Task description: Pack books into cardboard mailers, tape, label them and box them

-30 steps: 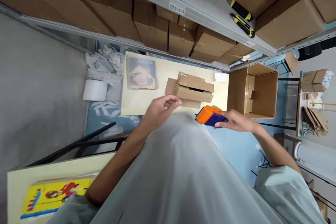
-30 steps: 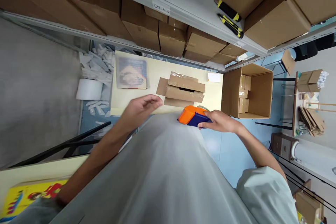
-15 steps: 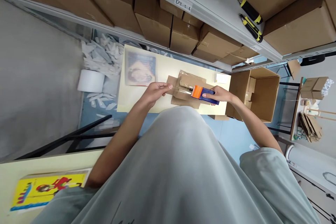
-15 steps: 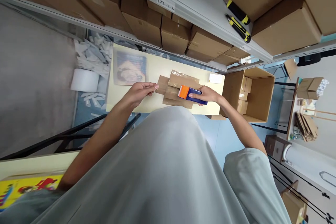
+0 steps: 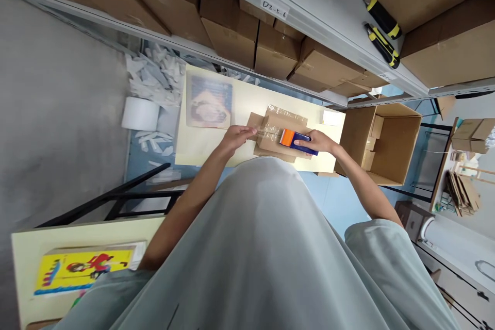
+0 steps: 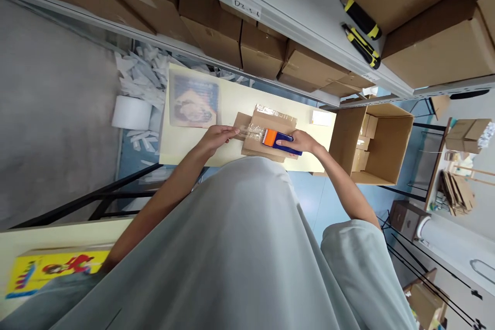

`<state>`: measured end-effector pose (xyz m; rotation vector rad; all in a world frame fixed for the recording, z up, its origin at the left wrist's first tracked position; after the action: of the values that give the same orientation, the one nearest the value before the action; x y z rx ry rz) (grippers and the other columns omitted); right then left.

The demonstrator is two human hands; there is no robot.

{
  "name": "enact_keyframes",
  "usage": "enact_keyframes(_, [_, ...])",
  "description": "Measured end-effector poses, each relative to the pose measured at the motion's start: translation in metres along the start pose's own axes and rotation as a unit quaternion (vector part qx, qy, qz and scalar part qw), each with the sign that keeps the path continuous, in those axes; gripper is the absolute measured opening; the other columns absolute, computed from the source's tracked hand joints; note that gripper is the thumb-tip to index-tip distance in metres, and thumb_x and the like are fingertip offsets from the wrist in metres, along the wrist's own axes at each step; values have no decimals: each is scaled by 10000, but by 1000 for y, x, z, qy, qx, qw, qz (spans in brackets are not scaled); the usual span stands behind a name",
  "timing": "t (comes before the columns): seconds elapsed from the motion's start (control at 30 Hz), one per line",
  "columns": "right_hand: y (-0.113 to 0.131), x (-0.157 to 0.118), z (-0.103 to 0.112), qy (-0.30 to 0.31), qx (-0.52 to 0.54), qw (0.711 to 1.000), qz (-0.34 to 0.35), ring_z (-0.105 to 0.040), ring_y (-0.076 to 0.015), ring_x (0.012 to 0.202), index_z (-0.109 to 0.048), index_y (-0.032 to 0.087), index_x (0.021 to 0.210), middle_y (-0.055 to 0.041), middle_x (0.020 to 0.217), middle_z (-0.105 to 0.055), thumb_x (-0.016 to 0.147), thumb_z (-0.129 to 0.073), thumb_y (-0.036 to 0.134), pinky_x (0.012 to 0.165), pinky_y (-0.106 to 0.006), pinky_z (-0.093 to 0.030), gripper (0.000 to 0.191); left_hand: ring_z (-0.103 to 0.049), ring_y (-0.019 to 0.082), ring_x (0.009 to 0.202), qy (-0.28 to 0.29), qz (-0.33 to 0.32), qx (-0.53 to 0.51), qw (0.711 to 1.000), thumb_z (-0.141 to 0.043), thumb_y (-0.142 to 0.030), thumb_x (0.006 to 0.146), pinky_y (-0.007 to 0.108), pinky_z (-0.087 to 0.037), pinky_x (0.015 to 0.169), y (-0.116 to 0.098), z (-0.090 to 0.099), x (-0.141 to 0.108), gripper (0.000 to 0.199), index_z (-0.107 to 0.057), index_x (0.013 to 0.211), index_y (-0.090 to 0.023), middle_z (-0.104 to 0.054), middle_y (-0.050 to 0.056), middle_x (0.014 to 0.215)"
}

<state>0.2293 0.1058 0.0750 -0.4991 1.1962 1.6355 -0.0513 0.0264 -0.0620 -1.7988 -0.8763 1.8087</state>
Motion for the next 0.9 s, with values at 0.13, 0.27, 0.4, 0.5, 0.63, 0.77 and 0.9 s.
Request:
enact_keyframes(0.13, [-2, 4, 1, -16, -23, 1000, -4, -526, -159, 580, -551, 223, 613, 0, 580, -582, 815, -570, 946, 591, -304, -376, 751, -658, 207, 872, 12, 35, -26, 999, -935, -627, 577, 303, -456, 730, 18, -22, 12, 604, -793, 913, -146, -799, 119, 986])
enact_keyframes(0.27, [-1, 2, 1, -18, -22, 1000, 1, -531, -159, 575, -553, 226, 621, 1, 586, -597, 808, -550, 967, 588, -302, -370, 764, -680, 209, 923, -68, 8, 38, 997, -890, -545, 683, 307, -507, 811, 25, -20, 3, 637, -758, 1167, -154, -765, 137, 1151])
enact_keyframes(0.4, [1, -2, -1, -16, -9, 1000, 2, -551, -172, 577, -581, 224, 605, -23, 577, -628, 801, -564, 976, 599, -306, -383, 778, -711, 245, 944, -140, -109, 117, 977, -684, -548, 894, 324, -511, 872, 6, -14, -23, 452, -789, 1137, -181, -797, 98, 1083])
enact_keyframes(0.5, [2, -1, -4, -4, -12, 1000, -10, -574, -182, 583, -612, 213, 584, -51, 581, -662, 802, -575, 977, 607, -302, -392, 796, -707, 262, 867, -119, -145, 194, 963, -531, -577, 1005, 317, -469, 783, -10, -30, -37, 480, -803, 902, -195, -781, 70, 827])
enact_keyframes(0.63, [1, 2, -5, -12, -79, 996, -38, -588, -175, 600, -646, 191, 611, -61, 639, -693, 827, -532, 981, 596, -282, -374, 827, -620, 217, 711, -141, -155, 279, 937, -500, -479, 1059, 308, -403, 695, -20, -61, -42, 462, -765, 810, -193, -714, 65, 711])
enact_keyframes(0.77, [-1, 5, -6, -1, -114, 993, -33, -640, -188, 668, -710, 166, 694, -85, 725, -731, 884, -512, 945, 609, -277, -378, 826, -643, 214, 732, -189, -176, 246, 934, -488, -416, 1078, 302, -454, 742, -12, -78, -36, 416, -791, 916, -181, -759, 79, 788])
enact_keyframes(0.9, [-5, 10, -6, 17, -102, 995, -13, -689, -208, 714, -757, 151, 800, -104, 815, -771, 890, -554, 921, 602, -275, -403, 802, -731, 268, 939, -218, -205, 154, 942, -518, -449, 1057, 346, -537, 906, 3, -82, -27, 418, -812, 1064, -152, -830, 123, 1031])
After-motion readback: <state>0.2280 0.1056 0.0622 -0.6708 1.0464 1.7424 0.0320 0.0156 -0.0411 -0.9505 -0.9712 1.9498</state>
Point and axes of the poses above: each hand's wrist, its own x-axis towards the middle knuckle, its own z-axis out of the back of the hand, y = z × x, the point moved 5 cm from there along x, towards the middle knuckle
